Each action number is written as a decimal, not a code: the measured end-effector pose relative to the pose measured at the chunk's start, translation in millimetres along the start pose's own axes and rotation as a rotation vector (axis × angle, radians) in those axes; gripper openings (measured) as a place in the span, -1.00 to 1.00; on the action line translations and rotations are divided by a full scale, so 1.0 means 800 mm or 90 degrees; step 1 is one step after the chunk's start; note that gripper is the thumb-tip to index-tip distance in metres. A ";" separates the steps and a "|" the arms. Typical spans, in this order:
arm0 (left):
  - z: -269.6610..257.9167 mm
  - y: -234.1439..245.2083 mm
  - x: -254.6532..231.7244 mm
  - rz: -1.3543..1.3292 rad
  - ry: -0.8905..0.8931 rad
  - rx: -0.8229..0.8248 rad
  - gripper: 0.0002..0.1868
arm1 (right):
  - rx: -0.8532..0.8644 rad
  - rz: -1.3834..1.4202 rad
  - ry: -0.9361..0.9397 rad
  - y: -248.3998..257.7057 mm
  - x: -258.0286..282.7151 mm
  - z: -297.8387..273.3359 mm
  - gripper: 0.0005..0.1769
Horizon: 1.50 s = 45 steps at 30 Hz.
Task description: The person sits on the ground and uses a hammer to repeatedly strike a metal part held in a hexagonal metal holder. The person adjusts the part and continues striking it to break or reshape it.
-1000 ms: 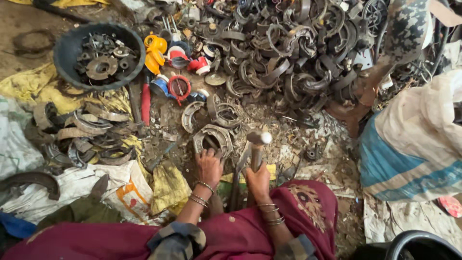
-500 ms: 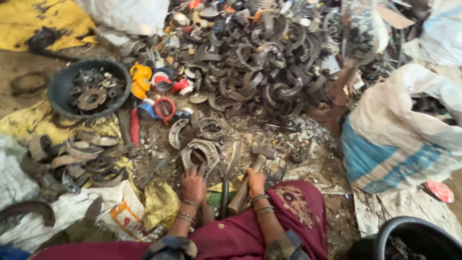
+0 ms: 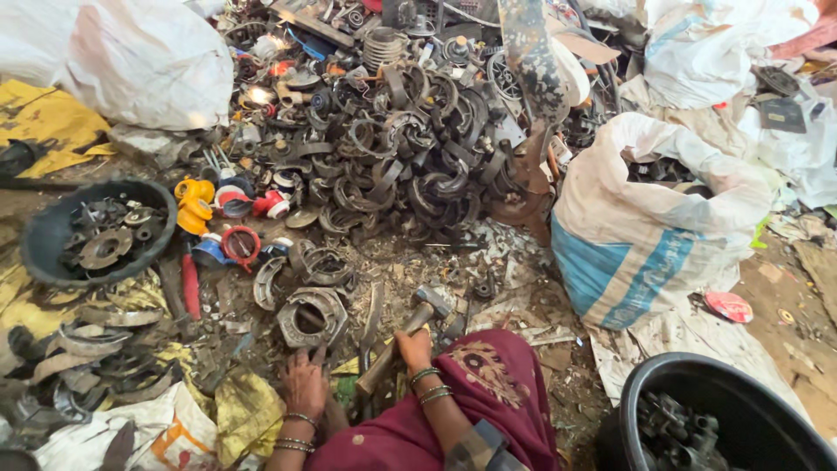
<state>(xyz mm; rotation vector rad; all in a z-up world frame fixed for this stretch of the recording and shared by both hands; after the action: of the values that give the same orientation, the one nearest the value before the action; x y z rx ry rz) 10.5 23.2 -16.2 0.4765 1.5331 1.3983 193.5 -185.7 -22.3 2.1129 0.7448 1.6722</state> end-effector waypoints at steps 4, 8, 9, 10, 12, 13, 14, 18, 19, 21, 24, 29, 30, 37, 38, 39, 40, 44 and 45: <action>-0.011 0.000 -0.001 0.008 -0.005 0.015 -0.26 | -0.070 -0.138 0.050 0.014 0.010 -0.005 -0.36; -0.013 0.005 -0.002 -0.027 0.009 0.014 -0.35 | -0.129 -0.128 0.094 0.024 0.013 0.002 -0.27; -0.014 0.009 -0.004 -0.040 0.016 0.015 -0.39 | -0.121 -0.109 0.107 0.022 0.013 0.004 -0.30; -0.015 0.014 -0.009 -0.038 0.013 0.020 -0.39 | -0.112 -0.091 0.121 0.021 0.012 0.007 -0.33; -0.022 0.031 -0.016 -0.026 0.014 0.028 -0.40 | -0.079 -0.164 0.142 0.007 0.010 0.004 -0.39; -0.023 0.042 -0.020 -0.034 0.019 0.028 -0.43 | -0.060 -0.200 0.155 0.002 0.009 0.007 -0.42; -0.023 0.053 -0.024 -0.042 0.023 0.027 -0.45 | -0.050 -0.170 0.189 -0.001 0.012 0.008 -0.47; -0.041 0.109 -0.022 0.078 -0.029 0.016 -0.41 | -0.038 -0.115 0.282 -0.008 0.012 0.015 -0.62; -0.051 0.125 -0.006 0.077 0.005 0.032 -0.57 | -0.041 -0.116 0.294 -0.010 0.009 0.014 -0.65; -0.066 0.168 0.037 0.075 0.071 0.062 -0.75 | 0.027 -0.083 0.298 -0.021 0.003 0.018 -0.66; -0.122 0.264 0.109 0.166 0.222 0.026 -0.81 | 0.093 -0.075 0.346 -0.041 0.003 0.010 -0.69; -0.287 0.450 0.138 0.405 0.310 -0.256 -0.52 | 0.125 -0.189 0.435 -0.056 0.019 -0.016 -0.69; -0.316 0.476 0.131 0.448 0.296 -0.322 -0.48 | 0.137 -0.221 0.456 -0.059 0.023 -0.024 -0.68; -0.375 0.524 0.105 -0.058 0.168 -0.489 -0.64 | 0.181 -0.275 0.549 -0.066 0.050 -0.071 -0.71; -0.371 0.524 0.101 -0.097 0.156 -0.501 -0.72 | 0.183 -0.271 0.565 -0.063 0.054 -0.074 -0.71; -0.365 0.525 0.095 -0.136 0.144 -0.513 -0.80 | 0.184 -0.267 0.580 -0.057 0.058 -0.076 -0.70; -0.360 0.527 0.089 -0.144 0.138 -0.514 -0.81 | 0.185 -0.263 0.596 -0.056 0.063 -0.079 -0.70; -0.356 0.542 0.069 -0.162 0.112 -0.526 -0.84 | 0.219 -0.259 0.588 -0.055 0.068 -0.096 -0.75; -0.353 0.544 0.065 -0.166 0.101 -0.534 -0.83 | 0.223 -0.250 0.581 -0.050 0.071 -0.097 -0.75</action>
<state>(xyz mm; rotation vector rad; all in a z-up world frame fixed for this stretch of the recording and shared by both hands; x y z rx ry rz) -383.9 29.1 324.2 -0.3416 0.9439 1.7281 120.2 -123.9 18.5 1.1359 1.6742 2.3492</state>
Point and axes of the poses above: each hand's wrist, its own z-axis towards the middle knuckle, its own y-axis out of the back of the hand, x = y × z, the point moved 7 cm from there along z, towards the middle knuckle, and after that the axes turned 13 degrees about -z, right-handed, at the moved point
